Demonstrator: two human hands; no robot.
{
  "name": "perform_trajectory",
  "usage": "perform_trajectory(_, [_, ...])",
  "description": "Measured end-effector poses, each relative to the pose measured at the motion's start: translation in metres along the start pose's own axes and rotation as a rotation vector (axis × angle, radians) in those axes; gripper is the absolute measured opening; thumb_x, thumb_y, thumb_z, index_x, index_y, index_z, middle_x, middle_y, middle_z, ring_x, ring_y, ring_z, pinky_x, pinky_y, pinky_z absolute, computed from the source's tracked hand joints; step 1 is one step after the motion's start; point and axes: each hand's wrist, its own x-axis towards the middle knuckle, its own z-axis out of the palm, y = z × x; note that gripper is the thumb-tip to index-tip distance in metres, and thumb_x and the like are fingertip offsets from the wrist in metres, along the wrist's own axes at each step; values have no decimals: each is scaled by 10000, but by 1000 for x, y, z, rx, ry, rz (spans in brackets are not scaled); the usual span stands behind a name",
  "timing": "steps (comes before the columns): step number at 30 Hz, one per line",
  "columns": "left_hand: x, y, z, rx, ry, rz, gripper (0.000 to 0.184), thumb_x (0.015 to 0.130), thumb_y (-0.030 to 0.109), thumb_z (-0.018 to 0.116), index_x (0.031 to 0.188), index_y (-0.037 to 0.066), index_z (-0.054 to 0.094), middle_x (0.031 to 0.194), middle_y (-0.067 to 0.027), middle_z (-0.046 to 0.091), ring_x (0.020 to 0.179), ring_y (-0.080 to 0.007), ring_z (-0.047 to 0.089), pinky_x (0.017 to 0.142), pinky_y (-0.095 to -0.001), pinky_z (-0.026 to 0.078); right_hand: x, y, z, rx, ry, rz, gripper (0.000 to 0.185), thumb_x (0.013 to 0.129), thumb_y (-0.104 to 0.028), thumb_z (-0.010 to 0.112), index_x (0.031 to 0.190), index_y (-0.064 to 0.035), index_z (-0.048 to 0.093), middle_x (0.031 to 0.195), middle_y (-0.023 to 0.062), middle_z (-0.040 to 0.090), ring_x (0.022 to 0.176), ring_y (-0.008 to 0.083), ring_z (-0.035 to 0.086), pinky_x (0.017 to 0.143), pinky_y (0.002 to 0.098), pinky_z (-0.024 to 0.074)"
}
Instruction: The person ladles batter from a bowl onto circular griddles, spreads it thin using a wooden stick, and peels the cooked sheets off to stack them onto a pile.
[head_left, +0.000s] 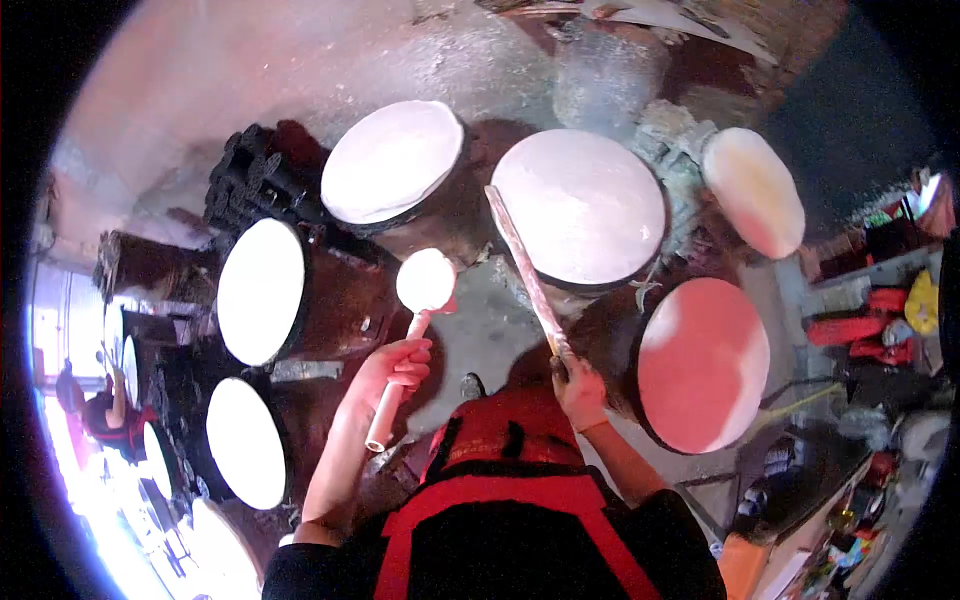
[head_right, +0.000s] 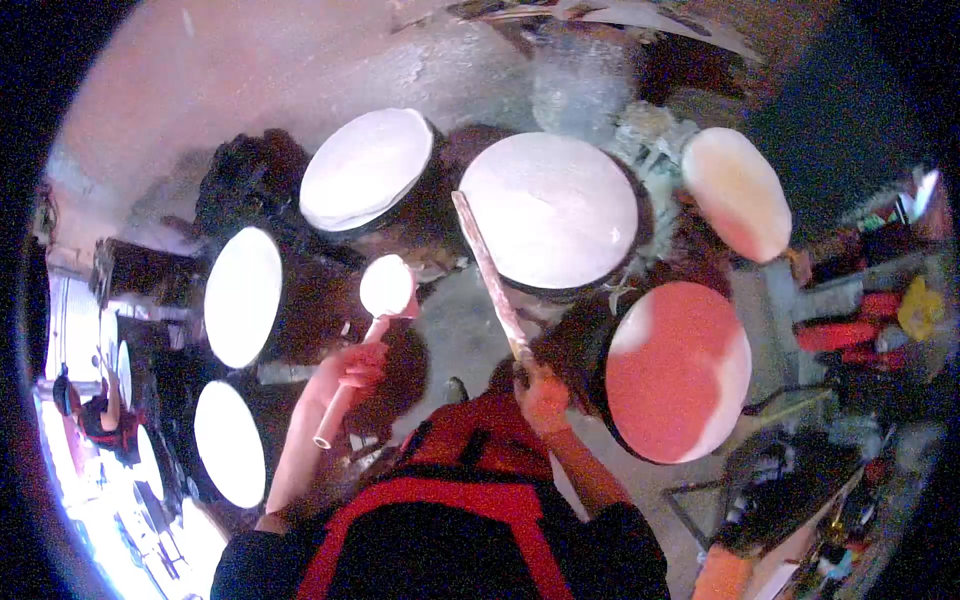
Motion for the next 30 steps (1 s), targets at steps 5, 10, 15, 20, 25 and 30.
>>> perform_trajectory(5, [-93, -1, 31, -432, -412, 88, 246, 979, 101, 372, 1176, -43, 399, 646, -18, 368, 419, -41, 313, 293, -158, 269, -11, 22, -7, 83, -271, -93, 433, 832, -204, 604, 1247, -100, 535, 1082, 215, 598, 932, 347, 617, 778, 402, 498])
perform_trajectory(10, [-65, 48, 1, -29, 102, 339, 163, 943, 75, 436, 1065, -31, 452, 665, -7, 404, 431, -20, 319, 294, -139, 234, 49, -22, 2, 495, 47, -167, 368, 890, -200, 583, 1212, -26, 536, 1058, 140, 637, 955, 212, 620, 770, 285, 470])
perform_trajectory(15, [-61, 86, -38, 157, 170, 487, 132, 932, 116, 474, 1035, 40, 439, 667, 11, 405, 434, -35, 331, 317, -162, 250, 147, -40, 62, 682, -156, -98, 116, 876, -117, 581, 953, -36, 608, 744, -13, 559, 657, 79, 497, 592, 231, 407])
perform_trajectory(20, [-66, 103, -56, 535, 384, 608, 147, 920, 158, 514, 1018, 126, 410, 652, 35, 385, 442, -45, 336, 343, -196, 248, 223, -150, 66, 688, -418, -50, 124, 825, -71, 592, 940, -30, 609, 762, 51, 608, 663, 163, 592, 614, 309, 461])
perform_trajectory(25, [-55, 174, -114, -5, 80, 334, 65, 912, 75, 489, 942, 64, 433, 648, 17, 385, 468, -28, 333, 340, -150, 226, 301, -269, 102, -53, -73, -645, 392, 819, -275, 624, 1151, -83, 543, 983, 143, 595, 807, 329, 609, 676, 426, 500])
perform_trajectory(30, [-57, 195, -140, -285, -24, 234, 62, 914, 74, 486, 943, 53, 435, 657, 11, 394, 466, -23, 327, 328, -136, 240, 339, -317, 145, -555, -234, -773, 464, 841, -292, 573, 1275, -146, 492, 1094, 106, 552, 816, 210, 600, 614, 339, 523])
